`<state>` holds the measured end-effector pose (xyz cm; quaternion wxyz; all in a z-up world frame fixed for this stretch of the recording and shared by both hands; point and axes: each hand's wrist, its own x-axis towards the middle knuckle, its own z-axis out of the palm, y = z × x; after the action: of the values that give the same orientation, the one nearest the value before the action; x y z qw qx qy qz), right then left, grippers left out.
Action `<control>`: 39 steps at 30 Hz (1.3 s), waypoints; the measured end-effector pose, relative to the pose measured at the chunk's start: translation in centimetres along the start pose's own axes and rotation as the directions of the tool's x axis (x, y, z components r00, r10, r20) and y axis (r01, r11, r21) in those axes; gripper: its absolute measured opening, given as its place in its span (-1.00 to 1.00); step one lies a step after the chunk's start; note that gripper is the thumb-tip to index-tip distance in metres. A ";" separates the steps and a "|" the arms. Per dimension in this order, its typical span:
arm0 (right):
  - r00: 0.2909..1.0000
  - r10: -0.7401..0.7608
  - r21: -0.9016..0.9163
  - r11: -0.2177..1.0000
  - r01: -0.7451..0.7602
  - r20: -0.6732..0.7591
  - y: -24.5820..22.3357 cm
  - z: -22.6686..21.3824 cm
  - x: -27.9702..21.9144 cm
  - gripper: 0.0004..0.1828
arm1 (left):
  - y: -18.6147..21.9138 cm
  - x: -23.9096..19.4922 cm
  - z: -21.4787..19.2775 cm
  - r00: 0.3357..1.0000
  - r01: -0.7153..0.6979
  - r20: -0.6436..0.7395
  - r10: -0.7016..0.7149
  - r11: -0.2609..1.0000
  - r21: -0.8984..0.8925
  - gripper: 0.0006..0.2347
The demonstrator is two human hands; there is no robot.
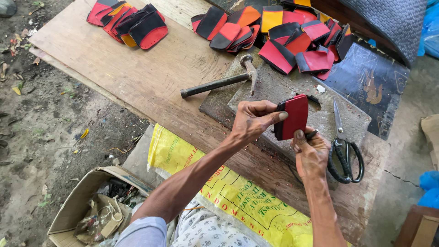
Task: The person uses a hammer and a punch tool to drive fasteners through the straps of red and black sandals. The person repeatedly positions the punch, strikes it with the hammer, and moves the sandals on a wooden workbench.
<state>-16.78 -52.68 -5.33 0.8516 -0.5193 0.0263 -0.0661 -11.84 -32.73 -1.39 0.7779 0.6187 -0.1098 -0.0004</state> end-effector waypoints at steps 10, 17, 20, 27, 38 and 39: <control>0.994 -0.103 -0.385 0.917 0.104 0.024 -1.1 2.7 -2.2 -0.83 | 2.0 0.3 -1.4 0.999 0.035 0.040 -0.032 0.996 -0.079 -0.77; 0.990 -0.137 -0.396 0.911 0.114 -0.030 -1.2 4.7 -3.1 -0.83 | 2.1 0.6 -2.0 0.995 0.099 0.003 -0.099 0.995 -0.030 -0.78; 0.984 -0.173 -0.386 0.912 0.141 -0.049 -1.2 5.0 -3.1 -0.82 | 2.2 0.8 -2.5 0.984 0.099 0.153 -0.090 0.994 -0.048 -0.76; 0.976 0.177 -0.017 0.984 -0.176 0.124 -3.6 3.0 -1.5 -0.72 | 1.8 1.8 -3.0 0.969 0.162 0.207 -0.134 0.979 -0.125 -0.74; 0.993 0.033 -0.839 0.539 0.076 0.112 -5.3 3.7 -0.1 -0.70 | 2.4 1.8 -2.6 0.951 0.109 0.294 -0.099 0.994 -0.018 -0.74; 0.995 -0.007 -0.855 0.510 0.093 0.104 -5.0 3.8 -0.2 -0.72 | 2.7 1.7 -2.6 0.947 0.103 0.308 -0.091 0.994 -0.023 -0.74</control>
<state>-16.98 -51.59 0.85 0.4818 -0.8750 0.0037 -0.0464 -10.05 -29.80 0.95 0.7623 0.6005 -0.1988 -0.1368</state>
